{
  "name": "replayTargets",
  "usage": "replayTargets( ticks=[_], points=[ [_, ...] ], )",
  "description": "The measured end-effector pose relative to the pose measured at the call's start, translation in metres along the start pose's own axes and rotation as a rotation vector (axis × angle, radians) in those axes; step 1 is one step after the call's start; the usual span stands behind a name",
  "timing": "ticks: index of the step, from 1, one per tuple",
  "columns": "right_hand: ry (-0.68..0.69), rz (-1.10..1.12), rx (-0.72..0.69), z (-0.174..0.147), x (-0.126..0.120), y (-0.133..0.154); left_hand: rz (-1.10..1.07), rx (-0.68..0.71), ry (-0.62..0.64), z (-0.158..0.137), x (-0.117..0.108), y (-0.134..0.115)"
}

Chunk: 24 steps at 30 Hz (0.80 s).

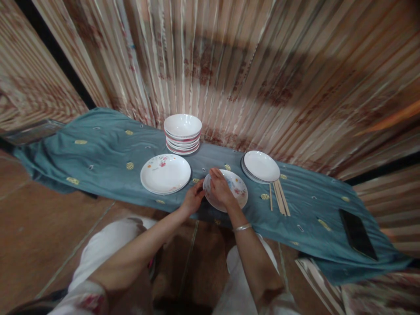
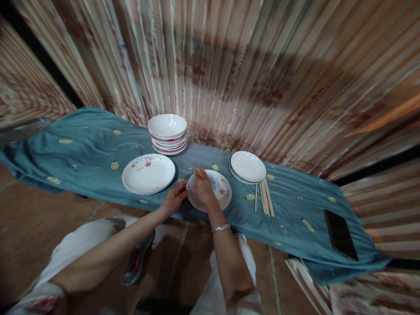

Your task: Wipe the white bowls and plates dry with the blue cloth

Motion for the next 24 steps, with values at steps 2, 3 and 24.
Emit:
replayTargets(
  ticks=[2,3,24],
  points=[
    [0.037,0.019,-0.012,-0.002,0.003,0.006,-0.026,-0.062,-0.053,0.000,-0.004,0.011],
    [0.055,0.023,-0.022,-0.003,0.003,0.010,-0.037,-0.091,-0.080,-0.001,-0.005,0.016],
    [0.140,0.151,-0.138,-0.044,-0.015,0.053,-0.098,-0.247,-0.256,-0.003,-0.020,0.010]
  ],
)
Point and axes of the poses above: each hand's wrist, its own z-axis towards the middle knuckle, its own x-axis out of the palm, y = z × x, the point moved 7 cm from there along z, towards the middle knuckle, and after that the axes turned 5 degrees about x, right-handed, at the moved point
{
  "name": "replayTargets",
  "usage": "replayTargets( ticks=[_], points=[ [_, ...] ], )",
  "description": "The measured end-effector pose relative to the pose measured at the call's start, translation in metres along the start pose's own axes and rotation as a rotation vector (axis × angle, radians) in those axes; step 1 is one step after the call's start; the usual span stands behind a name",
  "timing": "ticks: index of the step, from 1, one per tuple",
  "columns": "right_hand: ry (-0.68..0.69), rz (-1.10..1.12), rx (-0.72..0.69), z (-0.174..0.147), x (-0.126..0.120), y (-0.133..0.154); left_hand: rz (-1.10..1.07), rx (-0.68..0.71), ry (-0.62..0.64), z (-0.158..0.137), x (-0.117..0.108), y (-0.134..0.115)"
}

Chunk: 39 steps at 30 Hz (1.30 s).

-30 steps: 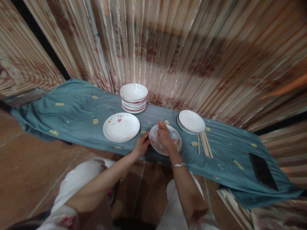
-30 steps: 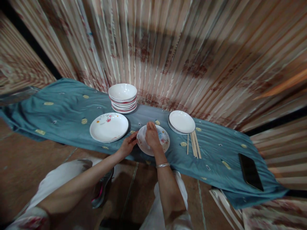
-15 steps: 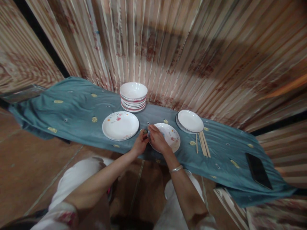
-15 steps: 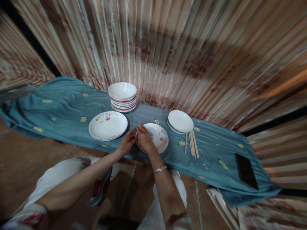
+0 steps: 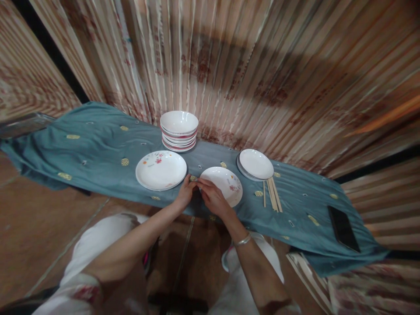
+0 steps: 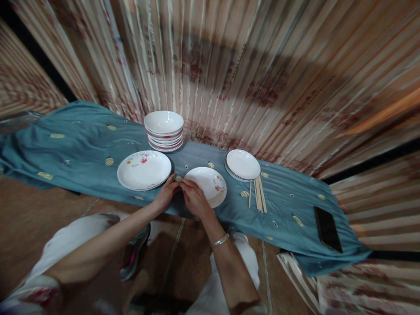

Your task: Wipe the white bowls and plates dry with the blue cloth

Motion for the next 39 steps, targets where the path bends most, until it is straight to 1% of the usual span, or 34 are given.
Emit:
replayTargets(
  ticks=[2,5,12,16,23,28,34,39],
  points=[
    [0.009,0.022,-0.005,-0.004,-0.002,0.004,0.001,-0.003,-0.016,0.000,0.000,-0.001],
    [0.018,0.043,-0.013,-0.010,-0.004,0.008,0.038,0.032,-0.023,0.000,0.000,-0.003],
    [0.039,0.034,0.009,-0.027,-0.010,0.010,-0.036,0.066,0.097,-0.002,0.009,-0.004],
    [0.040,0.046,0.031,-0.036,-0.014,0.009,-0.026,0.090,0.144,-0.001,0.013,-0.005],
    [0.036,0.083,0.066,-0.049,-0.024,0.008,-0.007,0.108,0.132,0.002,0.013,-0.004],
    [-0.003,0.083,0.104,-0.062,-0.034,0.001,0.018,0.115,0.135,0.003,0.011,-0.003],
    [-0.052,0.091,0.116,-0.075,-0.045,-0.007,0.025,0.115,0.124,0.006,0.010,-0.001],
    [-0.093,0.034,0.128,-0.080,-0.056,-0.018,0.036,0.138,0.115,0.008,0.008,-0.002]
  ],
)
Point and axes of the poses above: each hand's wrist, its own z-axis towards the middle knuckle, its own x-axis out of the palm, y = z × x, the point moved 7 cm from there along z, towards the middle knuckle, and after that the axes turned 5 degrees about x, right-handed, at the moved point
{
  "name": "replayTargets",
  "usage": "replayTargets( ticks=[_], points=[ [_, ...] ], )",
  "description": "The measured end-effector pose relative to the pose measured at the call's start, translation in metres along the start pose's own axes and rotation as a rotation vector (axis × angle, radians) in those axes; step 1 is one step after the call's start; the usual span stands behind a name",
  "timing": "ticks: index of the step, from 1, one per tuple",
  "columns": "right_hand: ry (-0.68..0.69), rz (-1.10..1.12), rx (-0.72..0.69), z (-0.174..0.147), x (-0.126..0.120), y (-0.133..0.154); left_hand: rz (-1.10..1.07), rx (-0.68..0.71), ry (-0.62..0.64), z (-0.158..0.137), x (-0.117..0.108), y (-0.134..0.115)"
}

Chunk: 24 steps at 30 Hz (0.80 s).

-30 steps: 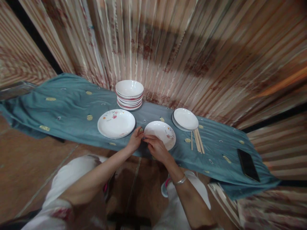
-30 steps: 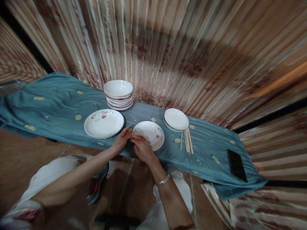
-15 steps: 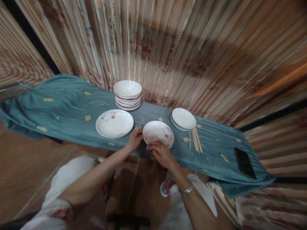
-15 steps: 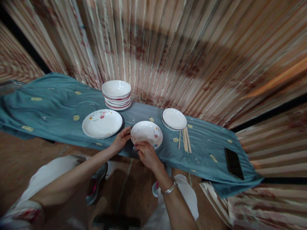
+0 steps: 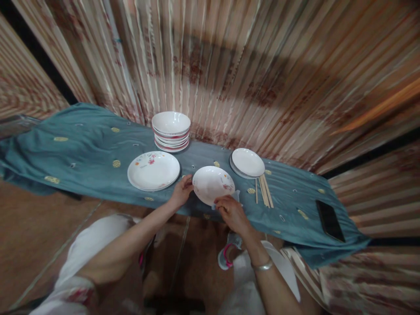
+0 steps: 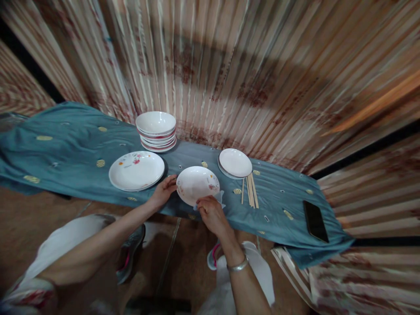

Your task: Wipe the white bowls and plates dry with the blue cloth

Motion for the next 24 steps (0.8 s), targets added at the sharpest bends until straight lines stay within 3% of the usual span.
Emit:
replayTargets(
  ticks=[7,12,15,20,24],
  points=[
    [-0.209,-0.122,0.090,-0.001,-0.037,-0.031,0.017,0.046,0.086,-0.001,0.010,-0.010],
    [-0.280,-0.171,0.296,-0.008,-0.057,-0.062,0.016,-0.007,0.047,-0.001,0.010,-0.009],
    [-0.223,-0.151,0.460,-0.011,-0.053,-0.079,0.018,-0.013,0.035,-0.002,0.010,-0.013],
    [-0.098,0.017,0.549,-0.006,-0.027,-0.086,0.037,-0.018,-0.007,-0.004,0.009,-0.019],
    [-0.146,0.182,0.612,-0.005,-0.015,-0.088,0.054,-0.022,-0.007,-0.005,0.011,-0.022]
  ],
)
Point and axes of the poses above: each hand's wrist, its own z-axis towards the middle knuckle, its own x-axis out of the palm, y = z × x, the point moved 7 cm from there along z, towards the middle knuckle, and after that the axes turned 5 degrees about x, right-handed, at the moved point
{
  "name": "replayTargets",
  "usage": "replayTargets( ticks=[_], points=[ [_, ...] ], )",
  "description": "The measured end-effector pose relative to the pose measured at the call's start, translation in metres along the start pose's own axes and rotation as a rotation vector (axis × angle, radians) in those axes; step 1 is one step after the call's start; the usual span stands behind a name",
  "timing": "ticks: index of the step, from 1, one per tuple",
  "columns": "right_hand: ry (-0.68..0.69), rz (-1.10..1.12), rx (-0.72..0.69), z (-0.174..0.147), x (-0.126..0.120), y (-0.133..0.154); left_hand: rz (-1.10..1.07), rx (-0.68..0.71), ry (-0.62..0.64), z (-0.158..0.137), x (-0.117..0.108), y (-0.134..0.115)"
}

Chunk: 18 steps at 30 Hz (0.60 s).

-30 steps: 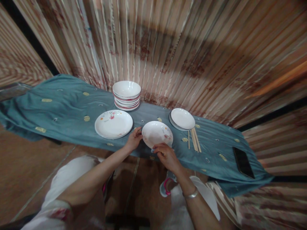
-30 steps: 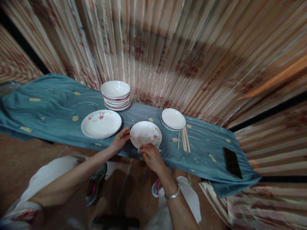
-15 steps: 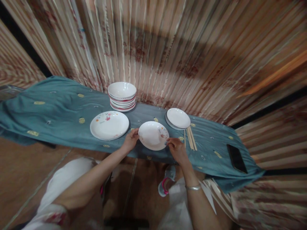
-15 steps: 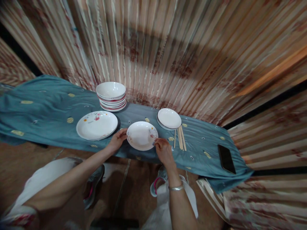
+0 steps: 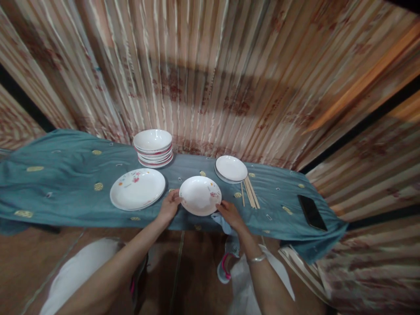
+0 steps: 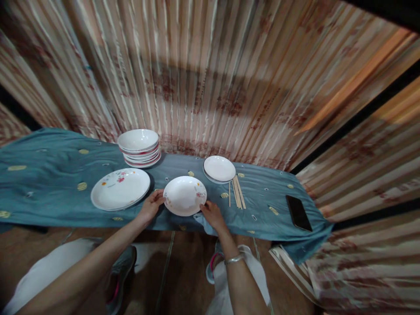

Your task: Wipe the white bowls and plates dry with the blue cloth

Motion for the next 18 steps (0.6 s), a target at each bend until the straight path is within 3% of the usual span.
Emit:
replayTargets(
  ticks=[8,13,18],
  points=[
    [-0.144,0.128,0.019,-0.003,-0.010,0.005,-0.032,0.027,0.000,-0.002,0.016,-0.022],
    [-0.252,0.383,-0.021,0.000,-0.040,0.010,-0.020,0.057,0.037,0.009,0.046,-0.036],
    [-0.360,0.547,0.003,0.009,-0.062,0.002,-0.142,0.035,0.077,0.020,0.084,-0.029]
  ],
)
Point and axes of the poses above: each hand's wrist, its own z-axis towards the middle knuckle, its own x-axis out of the palm, y = z × x, the point moved 7 cm from there along z, towards the middle knuckle, and after that the axes turned 5 degrees about x, right-handed, at the moved point
